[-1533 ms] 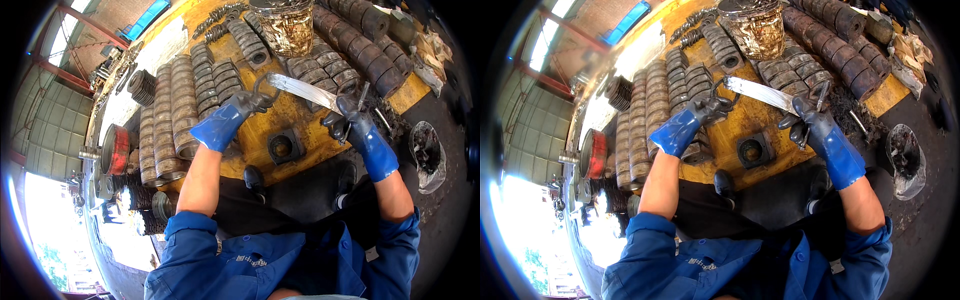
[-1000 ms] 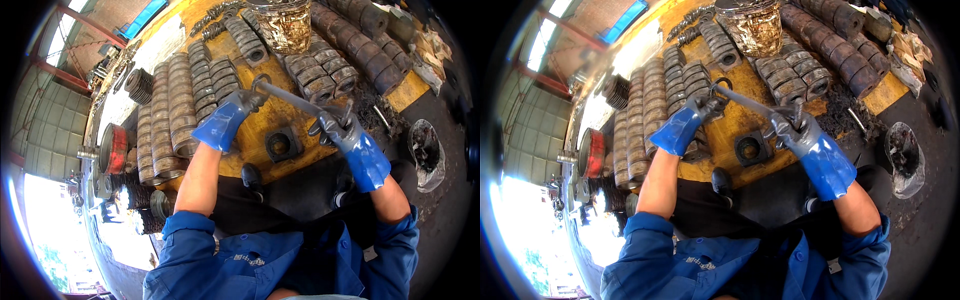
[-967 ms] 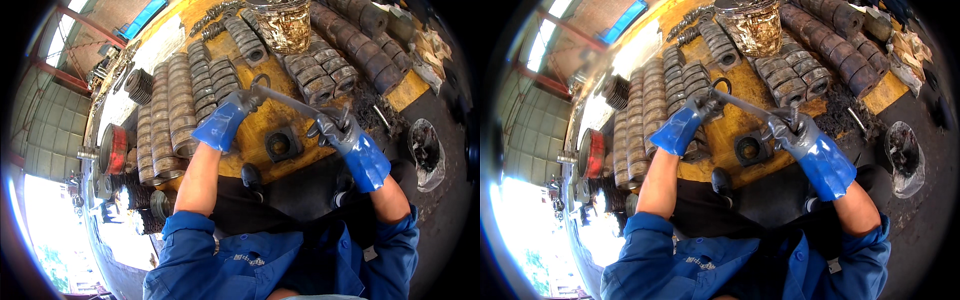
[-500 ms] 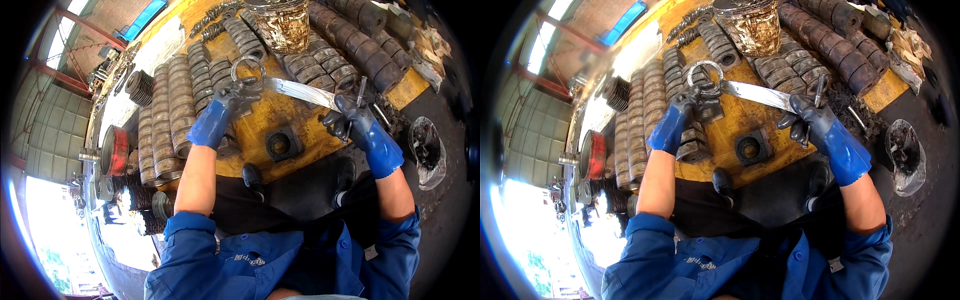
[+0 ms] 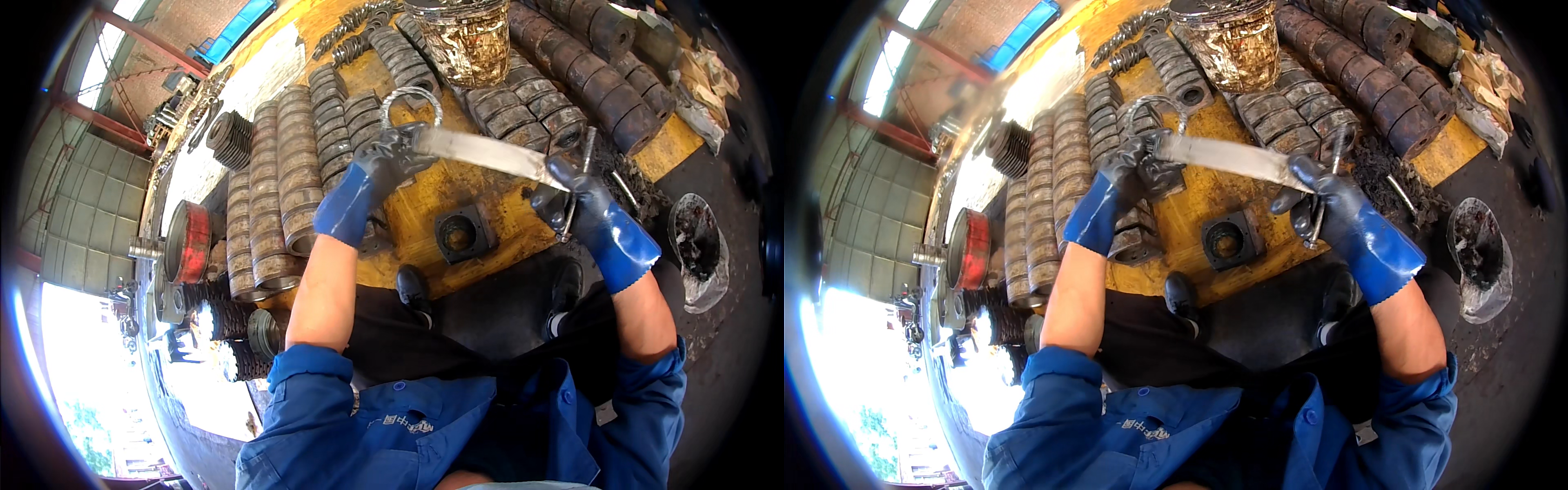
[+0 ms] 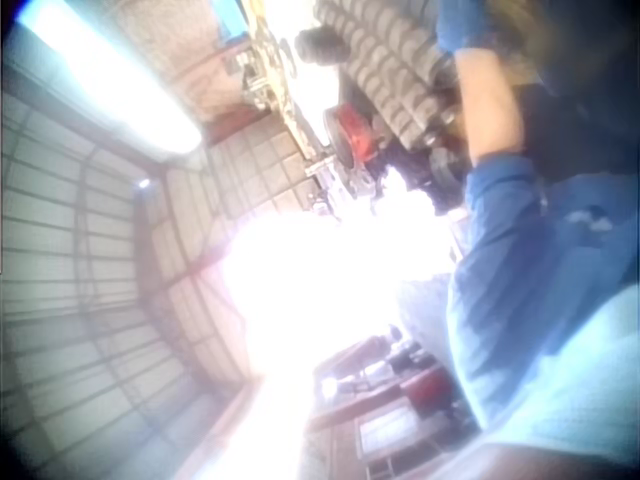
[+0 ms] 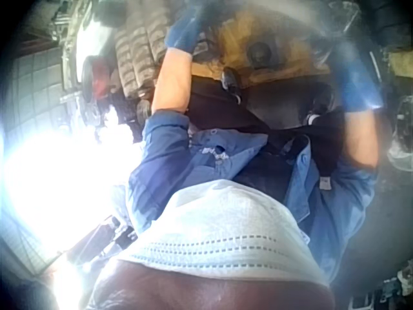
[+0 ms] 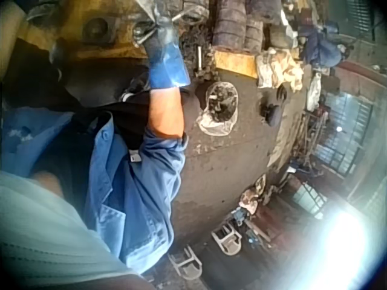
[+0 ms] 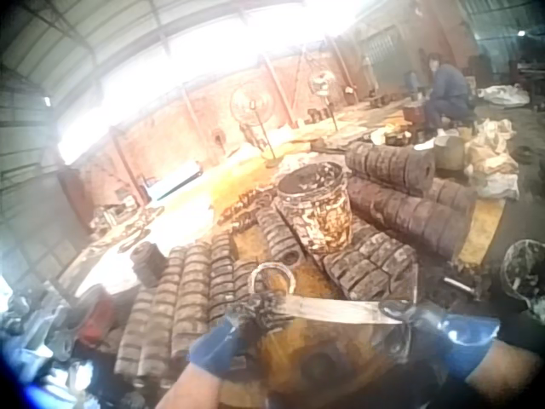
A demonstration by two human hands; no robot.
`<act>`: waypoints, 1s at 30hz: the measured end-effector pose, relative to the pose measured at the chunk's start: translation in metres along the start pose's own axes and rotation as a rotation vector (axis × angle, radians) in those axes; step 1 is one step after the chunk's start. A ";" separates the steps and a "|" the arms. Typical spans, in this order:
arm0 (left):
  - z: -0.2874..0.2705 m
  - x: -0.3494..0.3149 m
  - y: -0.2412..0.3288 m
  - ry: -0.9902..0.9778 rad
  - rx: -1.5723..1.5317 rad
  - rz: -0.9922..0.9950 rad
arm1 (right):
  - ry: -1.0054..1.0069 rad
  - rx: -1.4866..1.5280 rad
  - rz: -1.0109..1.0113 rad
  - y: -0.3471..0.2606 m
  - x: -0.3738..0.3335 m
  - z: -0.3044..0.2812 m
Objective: The person sits on the floor in a workshop and uses a metal file to smooth the edges of a small, dark metal ring. They hold the ring with one hand and file it with the other, occasionally rotating the ring to work on different sides.
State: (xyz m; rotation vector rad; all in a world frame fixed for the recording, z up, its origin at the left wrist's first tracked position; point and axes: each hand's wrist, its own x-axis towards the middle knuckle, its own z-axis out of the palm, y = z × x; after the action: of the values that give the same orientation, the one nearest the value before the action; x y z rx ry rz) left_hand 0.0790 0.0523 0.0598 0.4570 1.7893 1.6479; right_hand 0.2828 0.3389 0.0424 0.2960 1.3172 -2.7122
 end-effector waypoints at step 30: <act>0.025 0.028 -0.054 -0.338 -0.242 -0.150 | 0.105 0.230 0.044 0.003 0.011 -0.007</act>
State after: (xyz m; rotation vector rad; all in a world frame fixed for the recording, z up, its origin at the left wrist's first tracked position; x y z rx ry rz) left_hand 0.0848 0.0817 0.0014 0.4485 1.3276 1.5528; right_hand 0.2735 0.3427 0.0331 0.4883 1.0065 -2.8471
